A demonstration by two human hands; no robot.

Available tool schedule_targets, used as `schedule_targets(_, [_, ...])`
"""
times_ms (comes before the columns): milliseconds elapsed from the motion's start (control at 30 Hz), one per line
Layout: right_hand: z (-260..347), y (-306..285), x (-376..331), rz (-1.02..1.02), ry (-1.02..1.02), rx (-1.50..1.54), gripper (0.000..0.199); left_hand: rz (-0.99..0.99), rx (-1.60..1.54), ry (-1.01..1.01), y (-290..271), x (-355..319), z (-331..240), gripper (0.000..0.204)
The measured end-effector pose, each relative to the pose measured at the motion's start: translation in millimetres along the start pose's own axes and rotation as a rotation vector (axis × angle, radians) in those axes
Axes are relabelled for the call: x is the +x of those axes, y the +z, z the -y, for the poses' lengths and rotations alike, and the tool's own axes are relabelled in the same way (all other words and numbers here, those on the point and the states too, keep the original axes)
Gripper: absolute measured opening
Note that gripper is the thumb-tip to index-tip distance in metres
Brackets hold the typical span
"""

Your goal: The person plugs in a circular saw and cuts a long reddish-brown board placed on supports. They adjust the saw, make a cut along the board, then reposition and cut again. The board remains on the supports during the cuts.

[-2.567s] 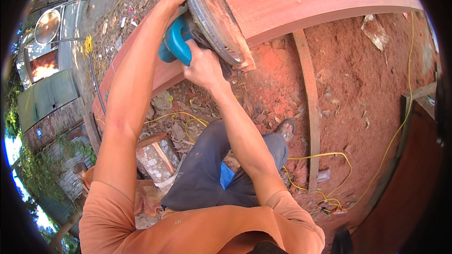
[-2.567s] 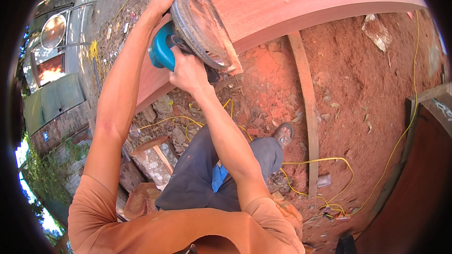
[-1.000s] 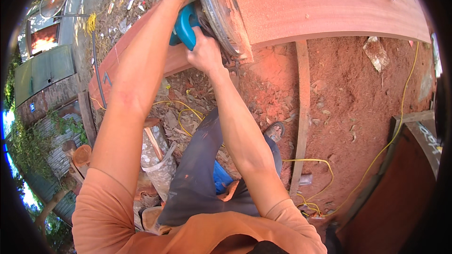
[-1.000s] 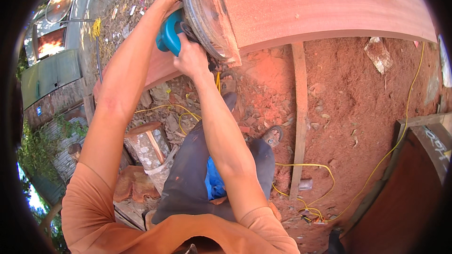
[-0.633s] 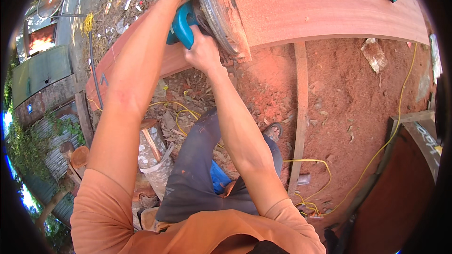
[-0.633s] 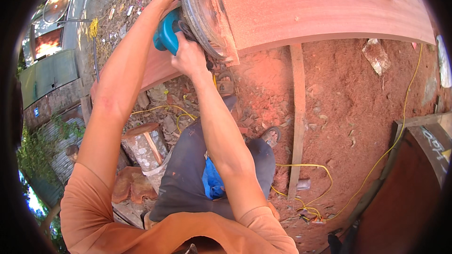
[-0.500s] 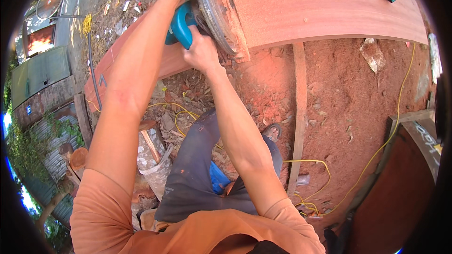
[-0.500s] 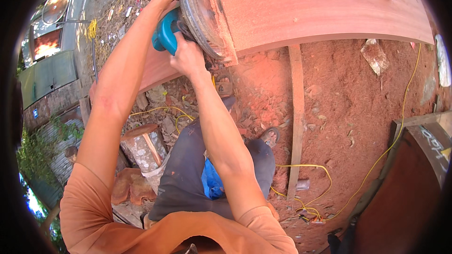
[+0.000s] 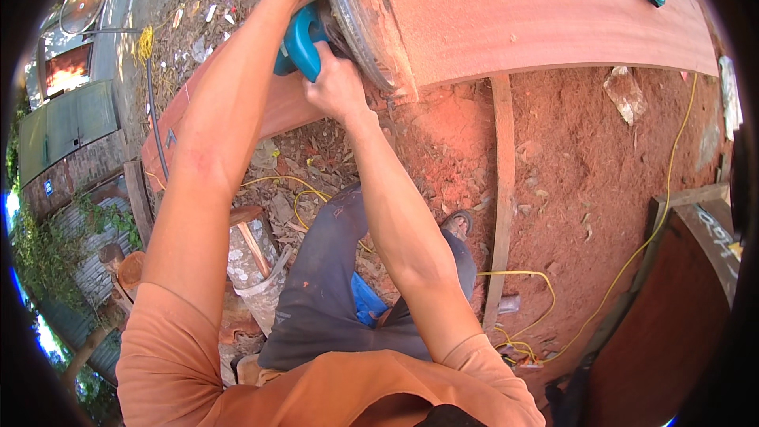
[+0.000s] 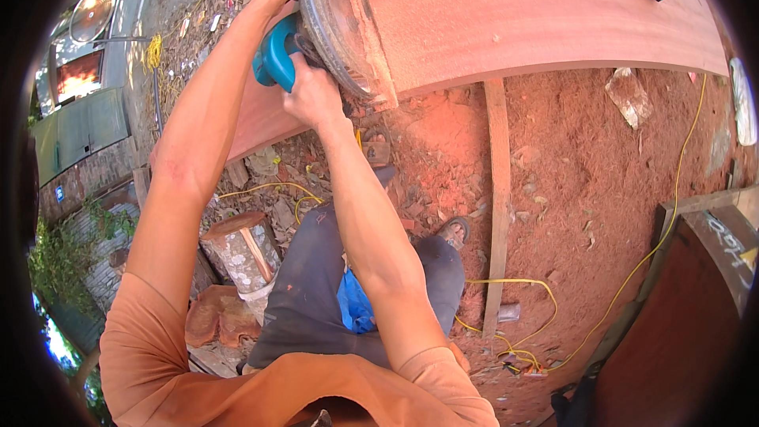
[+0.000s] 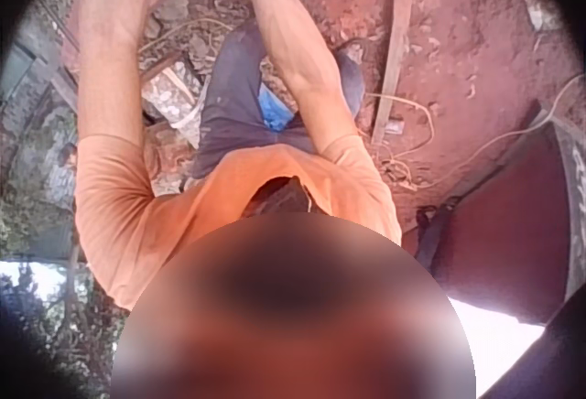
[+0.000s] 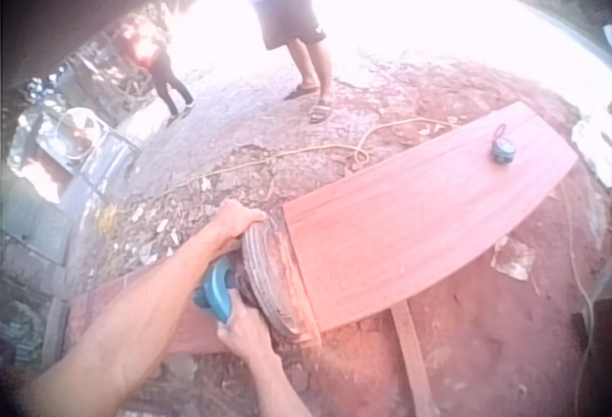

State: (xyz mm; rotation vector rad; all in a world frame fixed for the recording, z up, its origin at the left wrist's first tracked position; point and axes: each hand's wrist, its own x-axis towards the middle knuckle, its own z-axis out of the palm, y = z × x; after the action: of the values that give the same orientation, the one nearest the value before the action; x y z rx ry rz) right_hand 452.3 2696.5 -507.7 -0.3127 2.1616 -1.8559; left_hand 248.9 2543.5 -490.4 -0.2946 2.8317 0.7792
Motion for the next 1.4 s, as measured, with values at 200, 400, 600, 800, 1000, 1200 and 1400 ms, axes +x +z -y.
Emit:
schedule_targets(200, [-1, 1, 6, 0.000, -0.012, -0.008, 0.047, -0.007, 0.000, -0.003, -5, 2, -7, 0.059])
schedule_targets(400, [-4, 4, 10, -0.022, -0.045, -0.015, 0.047, -0.035, -0.459, -0.186, 1, -13, -32, 0.040])
schedule_targets(600, [-5, 5, 14, -0.030, -0.054, -0.008, 0.047, -0.010, -0.046, 0.000, -8, 0, -14, 0.059])
schedule_targets(800, [-5, 5, 18, -0.016, -0.033, -0.018, 0.046, 0.006, 0.004, -0.016, -7, 13, 2, 0.059])
schedule_targets(1000, [-5, 7, 21, -0.024, -0.041, -0.011, 0.046, 0.005, -0.039, -0.008, -8, 14, 1, 0.058])
schedule_targets(1200, [-6, 6, 24, -0.019, -0.045, -0.011, 0.048, 0.002, -0.042, -0.004, -7, 21, 5, 0.059])
schedule_targets(1400, [-3, 4, 28, -0.004, -0.034, -0.006, 0.051, 0.003, 0.034, -0.011, -11, 28, 5, 0.061])
